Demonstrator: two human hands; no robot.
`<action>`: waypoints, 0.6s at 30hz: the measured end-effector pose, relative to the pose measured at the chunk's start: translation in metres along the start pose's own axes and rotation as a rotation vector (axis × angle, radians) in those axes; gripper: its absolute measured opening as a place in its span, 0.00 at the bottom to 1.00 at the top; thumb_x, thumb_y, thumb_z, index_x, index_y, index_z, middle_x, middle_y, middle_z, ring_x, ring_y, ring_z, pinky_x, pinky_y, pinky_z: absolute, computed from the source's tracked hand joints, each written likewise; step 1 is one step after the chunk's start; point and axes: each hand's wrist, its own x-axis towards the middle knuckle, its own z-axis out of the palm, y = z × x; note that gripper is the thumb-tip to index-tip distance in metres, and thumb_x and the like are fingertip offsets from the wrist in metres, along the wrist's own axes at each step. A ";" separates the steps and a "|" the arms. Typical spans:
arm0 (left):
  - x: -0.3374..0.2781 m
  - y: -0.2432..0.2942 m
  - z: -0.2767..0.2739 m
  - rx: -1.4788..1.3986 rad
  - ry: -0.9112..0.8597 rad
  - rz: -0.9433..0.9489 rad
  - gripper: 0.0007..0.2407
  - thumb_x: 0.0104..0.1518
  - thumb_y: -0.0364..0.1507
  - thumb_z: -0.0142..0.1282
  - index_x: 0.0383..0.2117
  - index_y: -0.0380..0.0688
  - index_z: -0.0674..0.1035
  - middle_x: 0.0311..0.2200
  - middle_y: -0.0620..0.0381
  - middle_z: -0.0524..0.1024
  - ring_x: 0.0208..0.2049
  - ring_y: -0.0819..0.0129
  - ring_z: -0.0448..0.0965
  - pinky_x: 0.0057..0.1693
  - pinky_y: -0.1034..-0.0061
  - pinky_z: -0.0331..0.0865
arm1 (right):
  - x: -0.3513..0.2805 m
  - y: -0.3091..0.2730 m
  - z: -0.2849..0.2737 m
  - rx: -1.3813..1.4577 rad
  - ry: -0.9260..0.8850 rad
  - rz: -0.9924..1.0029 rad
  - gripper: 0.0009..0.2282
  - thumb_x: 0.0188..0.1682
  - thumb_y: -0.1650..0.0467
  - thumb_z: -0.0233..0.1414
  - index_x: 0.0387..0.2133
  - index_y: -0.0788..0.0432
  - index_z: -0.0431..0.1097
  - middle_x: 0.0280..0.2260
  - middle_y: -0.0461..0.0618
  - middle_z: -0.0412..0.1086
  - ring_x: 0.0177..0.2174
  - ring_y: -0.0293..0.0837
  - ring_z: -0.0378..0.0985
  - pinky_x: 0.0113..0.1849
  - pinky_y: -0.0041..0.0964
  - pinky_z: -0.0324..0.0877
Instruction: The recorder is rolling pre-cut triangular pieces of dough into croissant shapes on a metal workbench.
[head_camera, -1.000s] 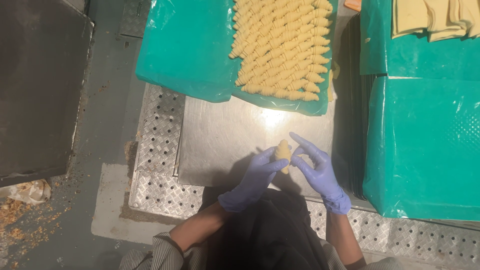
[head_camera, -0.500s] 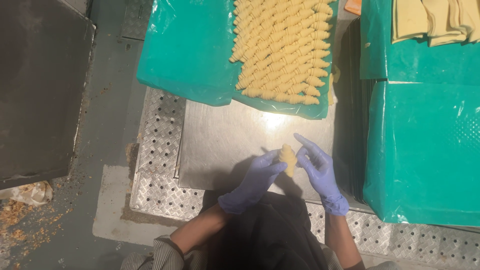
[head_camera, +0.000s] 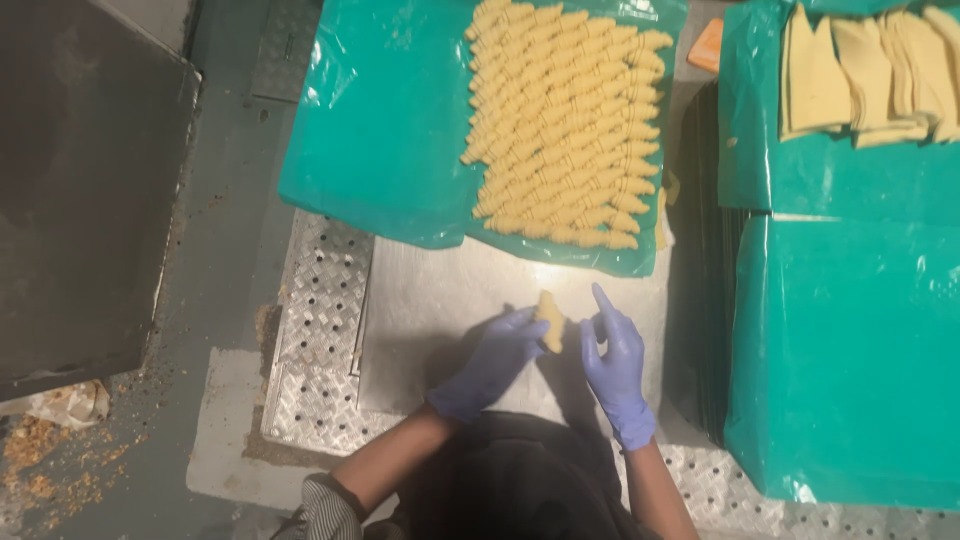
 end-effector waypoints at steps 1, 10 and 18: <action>0.011 0.020 -0.016 0.004 -0.001 0.008 0.16 0.63 0.29 0.52 0.55 0.33 0.76 0.46 0.55 0.77 0.45 0.72 0.74 0.50 0.76 0.70 | 0.001 0.009 0.002 0.002 0.006 -0.007 0.23 0.49 0.78 0.54 0.61 0.62 0.66 0.23 0.48 0.64 0.25 0.41 0.66 0.32 0.38 0.67; 0.198 0.030 -0.160 0.785 0.597 0.466 0.18 0.49 0.25 0.69 0.47 0.40 0.81 0.45 0.47 0.79 0.46 0.54 0.80 0.52 0.68 0.73 | 0.002 0.035 -0.005 0.011 -0.007 0.273 0.22 0.52 0.75 0.52 0.61 0.58 0.66 0.24 0.51 0.69 0.24 0.42 0.70 0.27 0.38 0.66; 0.212 0.024 -0.162 1.007 0.581 0.446 0.16 0.53 0.26 0.65 0.49 0.41 0.80 0.48 0.48 0.76 0.48 0.52 0.77 0.52 0.66 0.73 | -0.007 0.049 0.007 -0.001 -0.062 0.372 0.20 0.52 0.73 0.53 0.60 0.55 0.68 0.24 0.51 0.70 0.24 0.42 0.70 0.28 0.39 0.66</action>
